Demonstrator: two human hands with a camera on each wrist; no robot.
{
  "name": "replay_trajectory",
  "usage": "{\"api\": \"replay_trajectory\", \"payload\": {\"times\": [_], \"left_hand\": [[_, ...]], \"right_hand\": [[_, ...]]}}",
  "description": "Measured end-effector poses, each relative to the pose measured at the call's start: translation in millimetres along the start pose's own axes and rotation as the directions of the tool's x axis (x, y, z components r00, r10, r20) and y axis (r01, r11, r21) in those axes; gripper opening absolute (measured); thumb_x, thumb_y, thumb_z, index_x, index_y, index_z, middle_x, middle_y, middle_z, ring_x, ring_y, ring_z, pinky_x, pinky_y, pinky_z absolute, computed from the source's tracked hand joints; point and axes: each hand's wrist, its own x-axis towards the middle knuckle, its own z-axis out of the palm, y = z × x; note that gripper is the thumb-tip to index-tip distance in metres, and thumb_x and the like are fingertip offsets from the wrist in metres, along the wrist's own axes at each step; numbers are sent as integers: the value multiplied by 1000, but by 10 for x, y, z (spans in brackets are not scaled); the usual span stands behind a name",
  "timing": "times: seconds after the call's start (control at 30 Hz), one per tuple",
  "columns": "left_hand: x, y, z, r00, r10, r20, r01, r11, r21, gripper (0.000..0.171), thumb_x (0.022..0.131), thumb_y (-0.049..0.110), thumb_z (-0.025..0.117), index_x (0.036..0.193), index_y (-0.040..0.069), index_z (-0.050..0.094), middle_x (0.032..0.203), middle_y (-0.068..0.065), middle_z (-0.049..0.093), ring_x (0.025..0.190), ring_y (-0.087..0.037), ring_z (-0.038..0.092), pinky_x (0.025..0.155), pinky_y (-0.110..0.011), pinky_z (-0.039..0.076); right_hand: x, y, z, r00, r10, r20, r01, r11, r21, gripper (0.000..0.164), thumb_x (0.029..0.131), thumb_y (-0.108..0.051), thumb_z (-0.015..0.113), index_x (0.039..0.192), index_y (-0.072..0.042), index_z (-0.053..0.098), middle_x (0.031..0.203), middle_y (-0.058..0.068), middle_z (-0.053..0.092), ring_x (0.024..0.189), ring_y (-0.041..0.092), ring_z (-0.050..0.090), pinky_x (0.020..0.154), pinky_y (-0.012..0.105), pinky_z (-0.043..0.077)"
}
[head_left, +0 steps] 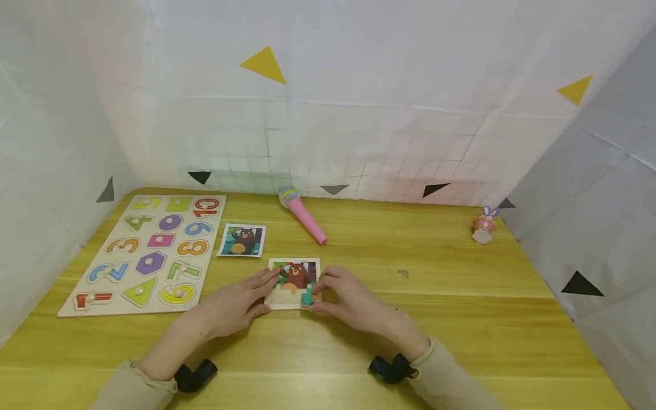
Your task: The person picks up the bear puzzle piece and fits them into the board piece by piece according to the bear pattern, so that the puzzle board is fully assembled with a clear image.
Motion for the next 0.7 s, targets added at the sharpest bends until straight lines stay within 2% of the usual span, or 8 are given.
{"api": "replay_trajectory", "payload": {"times": [0.27,0.7], "left_hand": [[11,-16,1,1000,10,1,-10,1000,-3,62,104,32,53,158,11,31,164,-13,25,149,-34,30,114,-53,37],[12,-25,0,1000,18,-12,-18,1000,-1,62,103,31,55,157,11,32,163,-13,28,148,-34,31,114,-54,36]], "right_hand": [[132,-82,61,999,38,28,-38,999,7,25,89,-30,77,101,-9,71,100,-1,62,93,13,59,85,26,52],[348,-163,241,999,18,33,-17,1000,-23,28,89,-33,77,102,-8,75,94,-2,64,86,10,54,79,24,48]]}}
